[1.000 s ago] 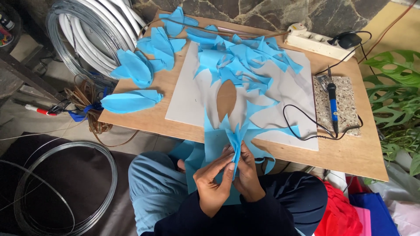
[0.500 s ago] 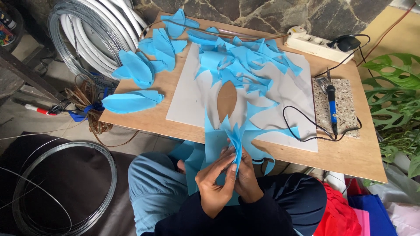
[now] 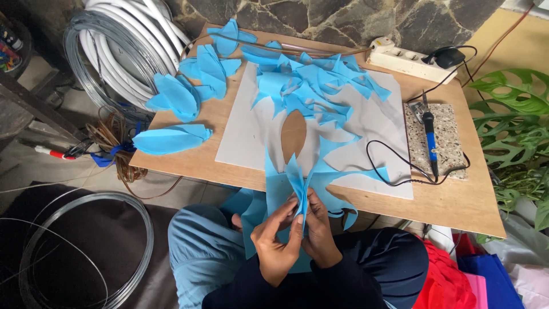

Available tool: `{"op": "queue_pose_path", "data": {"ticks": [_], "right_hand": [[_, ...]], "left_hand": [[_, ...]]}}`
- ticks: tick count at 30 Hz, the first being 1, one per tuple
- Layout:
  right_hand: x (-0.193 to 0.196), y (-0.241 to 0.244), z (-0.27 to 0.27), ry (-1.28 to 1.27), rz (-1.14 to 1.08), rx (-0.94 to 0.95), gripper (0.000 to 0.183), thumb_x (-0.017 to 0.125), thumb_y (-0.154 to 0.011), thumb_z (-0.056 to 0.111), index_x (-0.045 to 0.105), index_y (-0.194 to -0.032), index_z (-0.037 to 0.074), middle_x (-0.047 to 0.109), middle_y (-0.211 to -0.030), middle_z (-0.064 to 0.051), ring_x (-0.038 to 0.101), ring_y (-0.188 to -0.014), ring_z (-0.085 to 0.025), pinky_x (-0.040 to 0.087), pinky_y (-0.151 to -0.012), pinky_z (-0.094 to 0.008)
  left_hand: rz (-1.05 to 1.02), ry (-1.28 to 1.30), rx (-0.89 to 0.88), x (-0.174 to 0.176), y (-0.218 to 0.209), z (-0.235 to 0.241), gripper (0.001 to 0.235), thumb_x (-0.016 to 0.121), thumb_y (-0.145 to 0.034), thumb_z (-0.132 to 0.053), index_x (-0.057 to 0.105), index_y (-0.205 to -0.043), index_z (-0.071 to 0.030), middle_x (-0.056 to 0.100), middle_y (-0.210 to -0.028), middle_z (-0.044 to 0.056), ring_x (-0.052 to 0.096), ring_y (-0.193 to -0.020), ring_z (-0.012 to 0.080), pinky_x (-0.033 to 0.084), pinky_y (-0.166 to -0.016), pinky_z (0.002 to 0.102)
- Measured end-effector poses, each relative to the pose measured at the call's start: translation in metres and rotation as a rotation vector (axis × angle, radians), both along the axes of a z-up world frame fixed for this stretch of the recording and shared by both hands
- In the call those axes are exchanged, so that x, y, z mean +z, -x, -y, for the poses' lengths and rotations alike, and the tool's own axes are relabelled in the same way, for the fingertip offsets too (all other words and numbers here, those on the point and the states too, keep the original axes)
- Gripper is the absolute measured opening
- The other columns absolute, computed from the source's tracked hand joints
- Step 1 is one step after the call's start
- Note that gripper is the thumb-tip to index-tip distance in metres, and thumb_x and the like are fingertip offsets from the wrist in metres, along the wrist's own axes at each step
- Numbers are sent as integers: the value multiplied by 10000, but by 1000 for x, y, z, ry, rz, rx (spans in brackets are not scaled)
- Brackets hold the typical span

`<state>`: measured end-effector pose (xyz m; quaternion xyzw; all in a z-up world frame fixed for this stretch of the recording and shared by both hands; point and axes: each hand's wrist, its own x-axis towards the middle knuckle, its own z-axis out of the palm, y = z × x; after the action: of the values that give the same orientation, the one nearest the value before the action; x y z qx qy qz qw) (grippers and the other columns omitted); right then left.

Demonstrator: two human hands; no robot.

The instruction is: Using a hot cutting tool to trace a wooden template and cut out shapes from blue synthetic fabric.

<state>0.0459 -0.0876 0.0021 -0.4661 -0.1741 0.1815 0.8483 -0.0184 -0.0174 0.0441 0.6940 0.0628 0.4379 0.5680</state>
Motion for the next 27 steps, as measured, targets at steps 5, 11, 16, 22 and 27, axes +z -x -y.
{"op": "queue_pose_path", "data": {"ticks": [5, 11, 16, 22, 27], "right_hand": [[1, 2, 0, 25, -20, -14, 148, 514, -885, 236, 536, -922, 94, 493, -718, 15, 466, -661, -79, 388, -640, -239], [1, 3, -1, 6, -19, -4, 234, 528, -876, 244, 546, -1031, 69, 572, -824, -20, 542, -725, -111, 448, -667, -256], [2, 5, -1, -37, -33, 12, 194, 506, -892, 237, 531, -983, 67, 550, -767, 0, 531, -663, -74, 441, -597, -217], [-2, 9, -4, 85, 89, -213, 291, 549, -856, 175, 531, -1104, 24, 605, -897, -55, 560, -828, -146, 443, -762, -278], [-5, 10, -5, 218, 244, -360, 403, 583, -812, 151, 514, -1172, -17, 595, -1105, -135, 573, -1010, -214, 477, -866, -318]], "left_hand": [[-3, 51, 5, -2, 0, 0, 228, 586, -818, -156, 586, -1008, -30, 675, -899, 86, 672, -771, 136, 556, -593, 215], [-9, -43, 22, -1, 2, -3, 142, 518, -855, -129, 640, -914, -85, 666, -973, 121, 673, -761, 174, 548, -595, 238], [5, -88, 3, -6, 1, -4, 194, 489, -875, -107, 642, -993, -84, 647, -1021, 130, 666, -927, 244, 575, -725, 293], [-57, 0, 17, -3, -1, -10, 223, 609, -793, -240, 670, -937, -80, 691, -882, 65, 507, -491, 68, 411, -446, 207], [-72, 101, 75, -15, -6, -13, 163, 594, -810, -166, 685, -842, -34, 688, -773, 57, 613, -641, 80, 466, -570, 208]]}}
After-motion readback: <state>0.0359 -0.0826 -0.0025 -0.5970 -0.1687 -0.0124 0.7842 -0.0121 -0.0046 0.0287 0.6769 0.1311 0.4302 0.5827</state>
